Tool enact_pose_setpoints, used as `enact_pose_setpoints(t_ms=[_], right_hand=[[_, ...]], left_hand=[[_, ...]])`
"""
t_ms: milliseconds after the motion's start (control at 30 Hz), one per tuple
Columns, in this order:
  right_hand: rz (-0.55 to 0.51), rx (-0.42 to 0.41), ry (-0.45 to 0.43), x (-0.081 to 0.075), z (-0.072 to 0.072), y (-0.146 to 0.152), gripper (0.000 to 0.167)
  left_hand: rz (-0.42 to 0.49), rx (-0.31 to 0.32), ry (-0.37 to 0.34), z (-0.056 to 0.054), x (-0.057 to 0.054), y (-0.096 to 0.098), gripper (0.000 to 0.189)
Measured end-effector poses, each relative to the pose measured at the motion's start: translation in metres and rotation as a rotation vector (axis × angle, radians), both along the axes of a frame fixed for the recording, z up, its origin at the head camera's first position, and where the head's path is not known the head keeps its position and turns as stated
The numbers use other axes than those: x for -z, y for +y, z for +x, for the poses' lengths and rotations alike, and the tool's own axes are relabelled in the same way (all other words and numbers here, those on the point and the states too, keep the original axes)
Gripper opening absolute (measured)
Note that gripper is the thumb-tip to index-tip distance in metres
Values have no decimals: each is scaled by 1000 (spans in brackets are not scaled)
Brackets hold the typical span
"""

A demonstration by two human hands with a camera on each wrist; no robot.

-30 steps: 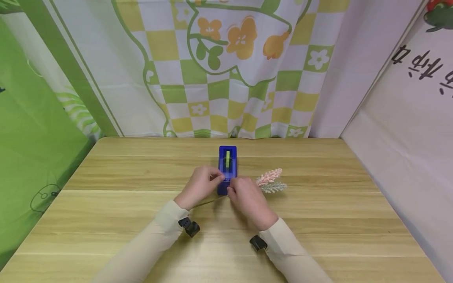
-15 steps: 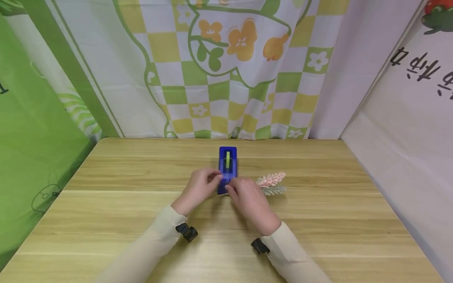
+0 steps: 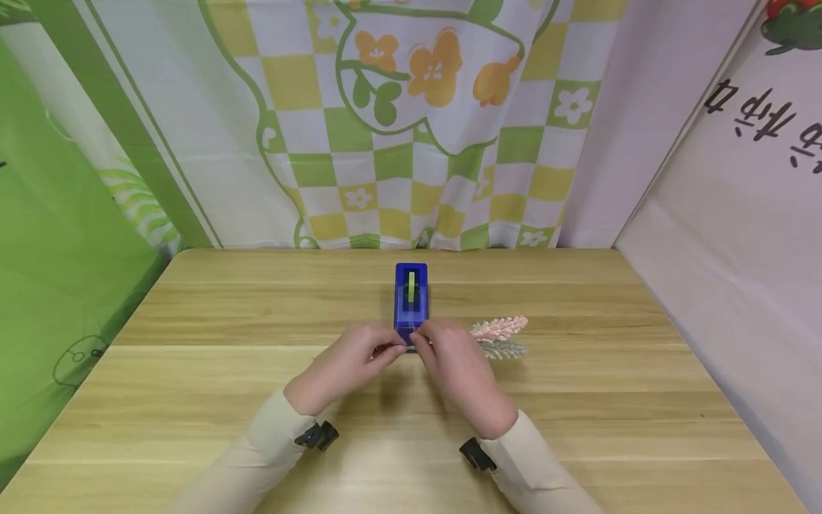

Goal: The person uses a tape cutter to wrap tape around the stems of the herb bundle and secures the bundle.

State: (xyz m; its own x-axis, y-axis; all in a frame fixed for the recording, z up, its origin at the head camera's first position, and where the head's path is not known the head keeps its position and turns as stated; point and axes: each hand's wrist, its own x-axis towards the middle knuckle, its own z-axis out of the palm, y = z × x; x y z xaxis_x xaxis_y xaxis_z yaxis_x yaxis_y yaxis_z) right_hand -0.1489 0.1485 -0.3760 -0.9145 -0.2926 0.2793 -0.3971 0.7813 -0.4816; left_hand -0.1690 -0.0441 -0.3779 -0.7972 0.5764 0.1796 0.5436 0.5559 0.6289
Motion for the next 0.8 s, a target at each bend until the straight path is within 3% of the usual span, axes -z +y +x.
enact_pose_setpoints(t_ms=[367,800], right_hand=[[157,-6,209,-3,10,4,13],[249,-14,172,-7,13,3,18]], left_hand=[[31,71,85,0,1,-1,16],[19,37,80,1,-2,1,17]])
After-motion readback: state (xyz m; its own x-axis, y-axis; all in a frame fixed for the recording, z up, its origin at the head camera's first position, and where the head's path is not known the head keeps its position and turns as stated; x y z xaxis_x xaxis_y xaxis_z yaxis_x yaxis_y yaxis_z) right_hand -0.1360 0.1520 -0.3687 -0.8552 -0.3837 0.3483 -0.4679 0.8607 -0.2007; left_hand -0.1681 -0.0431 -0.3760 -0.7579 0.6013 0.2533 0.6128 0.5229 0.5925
